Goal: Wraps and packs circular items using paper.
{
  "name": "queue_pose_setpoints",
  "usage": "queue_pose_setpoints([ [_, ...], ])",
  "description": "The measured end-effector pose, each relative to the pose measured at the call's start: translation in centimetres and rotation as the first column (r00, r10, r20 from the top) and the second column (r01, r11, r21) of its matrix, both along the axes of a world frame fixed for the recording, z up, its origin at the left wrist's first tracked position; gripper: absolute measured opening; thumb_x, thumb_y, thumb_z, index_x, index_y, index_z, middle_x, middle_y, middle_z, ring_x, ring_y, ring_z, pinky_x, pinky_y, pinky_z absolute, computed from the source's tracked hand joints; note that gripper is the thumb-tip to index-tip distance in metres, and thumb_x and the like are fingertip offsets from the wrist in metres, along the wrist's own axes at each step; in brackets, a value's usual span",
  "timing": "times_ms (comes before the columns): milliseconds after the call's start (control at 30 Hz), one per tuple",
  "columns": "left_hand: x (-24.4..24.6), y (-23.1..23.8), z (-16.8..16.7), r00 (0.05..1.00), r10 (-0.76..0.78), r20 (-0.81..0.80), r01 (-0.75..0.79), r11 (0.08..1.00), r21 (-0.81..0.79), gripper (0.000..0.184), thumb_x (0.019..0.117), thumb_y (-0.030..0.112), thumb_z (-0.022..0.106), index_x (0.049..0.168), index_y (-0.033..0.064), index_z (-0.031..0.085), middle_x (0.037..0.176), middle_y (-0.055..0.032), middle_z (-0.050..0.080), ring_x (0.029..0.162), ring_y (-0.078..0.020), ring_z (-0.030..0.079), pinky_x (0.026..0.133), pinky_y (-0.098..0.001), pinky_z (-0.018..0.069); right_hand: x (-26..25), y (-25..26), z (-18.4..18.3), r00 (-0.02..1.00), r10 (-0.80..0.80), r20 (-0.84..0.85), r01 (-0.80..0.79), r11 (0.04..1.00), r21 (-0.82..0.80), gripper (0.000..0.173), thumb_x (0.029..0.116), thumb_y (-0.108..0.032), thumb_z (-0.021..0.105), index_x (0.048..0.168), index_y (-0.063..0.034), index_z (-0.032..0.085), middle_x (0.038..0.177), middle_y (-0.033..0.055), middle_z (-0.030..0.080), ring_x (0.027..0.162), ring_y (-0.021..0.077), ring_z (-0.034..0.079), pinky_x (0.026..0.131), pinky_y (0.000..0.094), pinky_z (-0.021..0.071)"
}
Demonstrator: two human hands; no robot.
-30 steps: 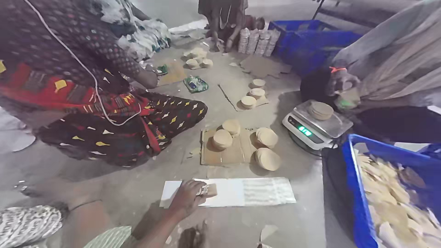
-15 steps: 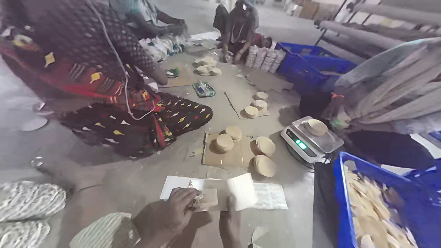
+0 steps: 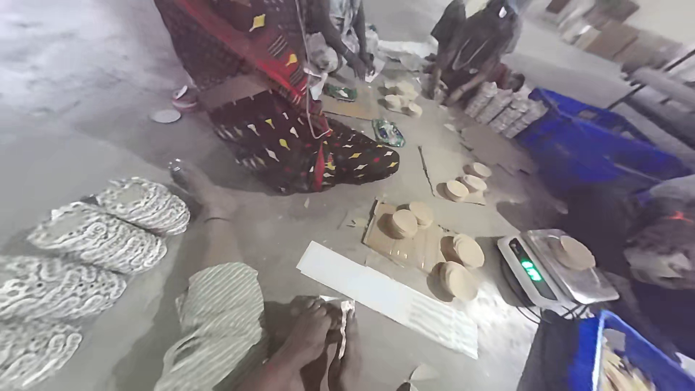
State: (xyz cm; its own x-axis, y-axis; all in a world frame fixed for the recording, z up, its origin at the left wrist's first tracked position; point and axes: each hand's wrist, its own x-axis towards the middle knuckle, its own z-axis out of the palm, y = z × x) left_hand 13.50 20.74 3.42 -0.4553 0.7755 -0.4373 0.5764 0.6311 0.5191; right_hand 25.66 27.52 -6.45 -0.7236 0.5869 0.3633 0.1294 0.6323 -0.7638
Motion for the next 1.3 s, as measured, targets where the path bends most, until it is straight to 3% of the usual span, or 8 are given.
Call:
queue_pose_setpoints([
  [233,-0.8,-1.1,-2.0,0.991,0.100,0.087,-0.114,0.978,0.175,0.037,0.0824,-0.006,0.067,0.119,-0.0109,0.067,0.130,-0.0273,0.064,0.138,-0.0433,0.047,0.120,-0.0540,0.0273,-0.6,-1.1,3.0,0.899,-0.062,0.435,-0.104,0.932,0.347,0.064,0.0823,0.005,0.060,0.143,0.0174,0.046,0.148,0.0365,0.048,0.136,0.0509,0.050,0.111,0.0606,0.0422],
  [333,-1.3,-1.3,-1.7,0.953,0.222,0.205,-0.256,0.954,0.155,0.099,0.0789,-0.010,0.070,0.164,0.0133,0.025,0.142,-0.0271,0.055,0.137,-0.0440,0.048,0.118,-0.0558,0.0326,-0.6,-0.5,7.5,0.737,-0.034,0.675,-0.318,0.863,0.392,0.064,0.0857,0.002,0.061,0.147,0.0117,0.046,0.155,0.0304,0.042,0.146,0.0482,0.039,0.116,0.0712,0.0260],
  [467,-1.6,-1.7,-3.5,0.957,0.185,0.224,-0.247,0.926,0.287,0.101,0.0872,-0.005,0.067,0.167,0.0163,0.007,0.143,-0.0338,0.051,0.135,-0.0520,0.047,0.113,-0.0640,0.0356,-2.0,2.0,11.5,0.565,0.060,0.823,-0.449,0.859,0.246,0.039,0.0985,-0.004,0.057,0.136,-0.0056,0.066,0.149,0.0097,0.058,0.146,0.0362,0.044,0.112,0.0690,0.0279],
  [700,-4.0,-0.8,-2.6,0.983,-0.092,0.161,0.025,0.926,0.377,0.111,0.0804,-0.003,0.079,0.166,0.0097,0.009,0.141,-0.0288,0.057,0.141,-0.0437,0.045,0.123,-0.0639,-0.0099,-4.1,6.9,10.2,0.658,0.232,0.716,-0.484,0.859,0.167,0.033,0.0800,-0.027,0.082,0.106,-0.0072,0.081,0.100,0.0108,0.078,0.103,0.0338,0.069,0.095,0.0577,0.0457],
  [833,-2.8,-2.3,-1.2,0.953,0.164,0.254,-0.248,0.904,0.348,0.112,0.0800,0.001,0.081,0.164,0.0002,0.006,0.165,-0.0288,0.023,0.155,-0.0424,0.021,0.125,-0.0630,0.0075,-2.6,6.5,8.0,0.796,0.133,0.591,-0.325,0.917,0.231,0.034,0.0742,-0.029,0.083,0.095,-0.0021,0.080,0.089,0.0147,0.077,0.091,0.0396,0.071,0.086,0.0599,0.0510],
  [900,-0.3,-3.4,-0.5,0.758,0.474,0.449,-0.608,0.763,0.221,0.114,0.0837,0.011,0.079,0.162,-0.0012,-0.003,0.165,-0.0258,0.025,0.150,-0.0387,0.034,0.121,-0.0526,0.0323,-1.6,5.5,8.7,0.784,0.058,0.618,-0.202,0.965,0.165,0.036,0.0769,-0.029,0.082,0.098,0.0000,0.078,0.093,0.0167,0.076,0.095,0.0417,0.070,0.089,0.0626,0.0498],
  [1033,5.0,-1.8,-2.0,0.261,0.648,0.716,-0.899,0.434,-0.064,0.093,0.0910,0.029,0.079,0.158,-0.0026,0.023,0.151,-0.0287,0.045,0.139,-0.0385,0.047,0.116,-0.0491,0.0398,-0.4,4.1,9.0,0.731,-0.024,0.682,-0.065,0.992,0.104,0.036,0.0800,-0.033,0.081,0.099,-0.0025,0.078,0.096,0.0147,0.076,0.098,0.0400,0.070,0.087,0.0626,0.0503],
  [1300,3.9,0.2,-3.0,0.215,0.627,0.748,-0.890,0.442,-0.115,0.041,0.0942,0.017,0.075,0.126,-0.0057,0.061,0.120,-0.0225,0.065,0.111,-0.0300,0.063,0.098,-0.0477,0.0503,-0.5,7.7,6.4,0.836,0.286,0.468,0.078,0.783,-0.617,0.032,0.0917,-0.009,0.073,0.117,0.0085,0.064,0.107,0.0173,0.069,0.095,0.0204,0.067,0.086,0.0386,0.0553],
])
